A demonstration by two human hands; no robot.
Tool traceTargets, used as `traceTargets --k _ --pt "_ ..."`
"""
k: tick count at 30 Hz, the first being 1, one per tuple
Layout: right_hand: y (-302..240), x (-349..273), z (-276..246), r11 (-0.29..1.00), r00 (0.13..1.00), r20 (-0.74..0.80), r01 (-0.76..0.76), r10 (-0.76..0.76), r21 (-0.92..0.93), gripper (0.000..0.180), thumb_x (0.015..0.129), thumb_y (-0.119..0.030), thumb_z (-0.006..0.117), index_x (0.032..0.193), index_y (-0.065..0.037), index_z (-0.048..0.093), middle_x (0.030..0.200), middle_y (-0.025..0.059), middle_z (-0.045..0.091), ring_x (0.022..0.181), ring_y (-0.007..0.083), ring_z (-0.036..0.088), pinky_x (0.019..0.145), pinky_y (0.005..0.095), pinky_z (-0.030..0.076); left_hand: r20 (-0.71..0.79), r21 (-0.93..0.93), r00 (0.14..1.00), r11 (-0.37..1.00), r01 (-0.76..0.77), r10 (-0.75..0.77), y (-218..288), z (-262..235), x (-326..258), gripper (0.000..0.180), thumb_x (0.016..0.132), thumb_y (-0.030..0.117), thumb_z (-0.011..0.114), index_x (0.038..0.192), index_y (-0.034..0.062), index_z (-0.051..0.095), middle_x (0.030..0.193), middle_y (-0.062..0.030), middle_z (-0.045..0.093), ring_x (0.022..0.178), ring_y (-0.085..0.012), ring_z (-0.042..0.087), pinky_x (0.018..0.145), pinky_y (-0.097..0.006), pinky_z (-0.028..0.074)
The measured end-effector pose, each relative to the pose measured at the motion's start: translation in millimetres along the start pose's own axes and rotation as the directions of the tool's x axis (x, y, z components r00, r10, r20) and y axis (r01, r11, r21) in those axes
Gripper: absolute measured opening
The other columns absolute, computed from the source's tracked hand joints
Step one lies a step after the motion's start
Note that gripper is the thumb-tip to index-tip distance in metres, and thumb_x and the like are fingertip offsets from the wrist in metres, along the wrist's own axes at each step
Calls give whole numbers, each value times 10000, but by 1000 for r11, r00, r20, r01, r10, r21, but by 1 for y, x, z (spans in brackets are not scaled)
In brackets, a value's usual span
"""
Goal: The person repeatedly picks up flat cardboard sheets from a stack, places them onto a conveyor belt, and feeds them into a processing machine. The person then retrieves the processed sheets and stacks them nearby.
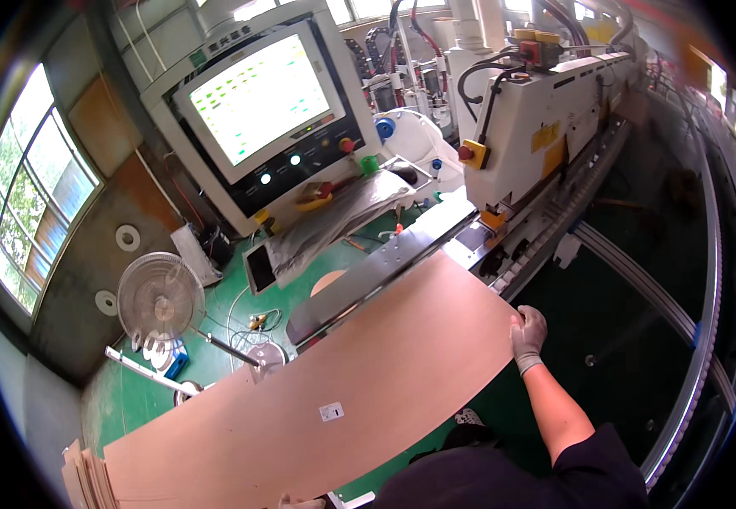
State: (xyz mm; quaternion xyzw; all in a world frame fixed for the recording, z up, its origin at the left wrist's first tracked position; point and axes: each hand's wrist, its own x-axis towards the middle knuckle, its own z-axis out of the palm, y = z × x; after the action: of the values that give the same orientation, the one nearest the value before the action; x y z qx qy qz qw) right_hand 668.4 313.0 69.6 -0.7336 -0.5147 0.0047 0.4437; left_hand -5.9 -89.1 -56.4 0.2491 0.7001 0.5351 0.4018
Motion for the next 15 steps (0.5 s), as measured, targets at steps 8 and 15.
traceTargets --k 8,15 --pt "13 -29 29 -633 489 858 -618 157 467 612 1009 -448 622 1487 -87 495 1483 123 571 1358 356 543 1165 543 410 -15 -572 947 780 255 -321 141 138 27 608 970 407 437 1472 73 513 1468 -168 569 1329 -411 513 1089 -622 418" --pt "-17 -17 44 -569 377 888 -683 263 458 588 1012 -490 557 1451 -99 542 1462 99 594 1357 325 544 1164 517 409 -36 -745 912 620 248 -408 190 203 13 607 971 409 449 1472 73 513 1471 -167 569 1333 -412 510 1097 -622 414"
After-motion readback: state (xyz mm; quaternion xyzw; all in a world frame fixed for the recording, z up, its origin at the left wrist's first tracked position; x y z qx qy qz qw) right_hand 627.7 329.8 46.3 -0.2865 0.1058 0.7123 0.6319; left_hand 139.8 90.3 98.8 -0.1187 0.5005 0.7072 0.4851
